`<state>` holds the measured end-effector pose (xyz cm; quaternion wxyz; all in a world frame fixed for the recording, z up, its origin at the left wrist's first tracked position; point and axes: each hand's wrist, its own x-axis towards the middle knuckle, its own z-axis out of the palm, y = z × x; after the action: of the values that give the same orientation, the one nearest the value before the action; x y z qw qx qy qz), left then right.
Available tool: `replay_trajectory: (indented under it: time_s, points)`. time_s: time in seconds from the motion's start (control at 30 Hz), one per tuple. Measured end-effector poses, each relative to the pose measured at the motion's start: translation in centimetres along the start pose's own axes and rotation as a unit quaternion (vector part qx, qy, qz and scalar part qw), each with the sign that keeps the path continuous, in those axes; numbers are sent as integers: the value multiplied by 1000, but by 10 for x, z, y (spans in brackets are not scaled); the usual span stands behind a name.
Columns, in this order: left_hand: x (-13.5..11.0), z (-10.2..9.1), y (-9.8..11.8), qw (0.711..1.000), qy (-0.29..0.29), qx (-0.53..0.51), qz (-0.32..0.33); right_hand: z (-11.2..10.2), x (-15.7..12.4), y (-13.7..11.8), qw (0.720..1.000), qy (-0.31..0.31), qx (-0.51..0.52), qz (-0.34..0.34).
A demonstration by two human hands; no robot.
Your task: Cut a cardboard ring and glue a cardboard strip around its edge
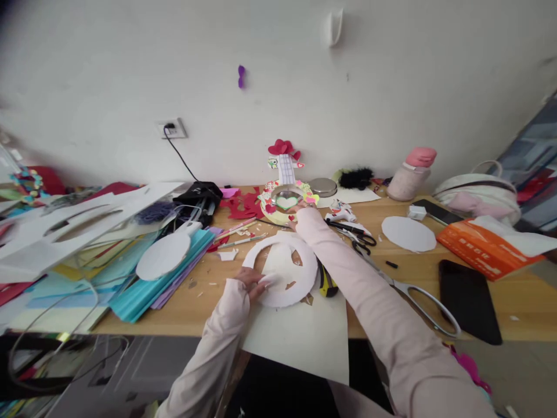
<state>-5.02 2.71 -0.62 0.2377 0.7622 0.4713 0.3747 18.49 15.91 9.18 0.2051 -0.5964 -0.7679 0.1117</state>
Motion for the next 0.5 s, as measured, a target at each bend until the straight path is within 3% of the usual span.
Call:
replay_trajectory:
  time_s: [0.13, 0.2, 0.3, 0.4, 0.5]
  points:
    - [6, 0, -1, 998, -21, 48, 18, -10, -62, -11, 986, -126, 84, -66]
    - [4, 3, 2, 997, -16, 67, 36, -10, -91, -15, 974, -146, 128, -117]
    - [0, 7, 3, 995, -2, 84, 53, -3, -124, -13, 971, -107, 155, -147]
    - [-6, 6, -2, 990, 23, 109, 82, 10, -146, 0, 978, -32, 184, -95]
    - [-12, 1, -6, 985, 2, 146, 96, 26, -166, 15, 978, 73, 191, -41]
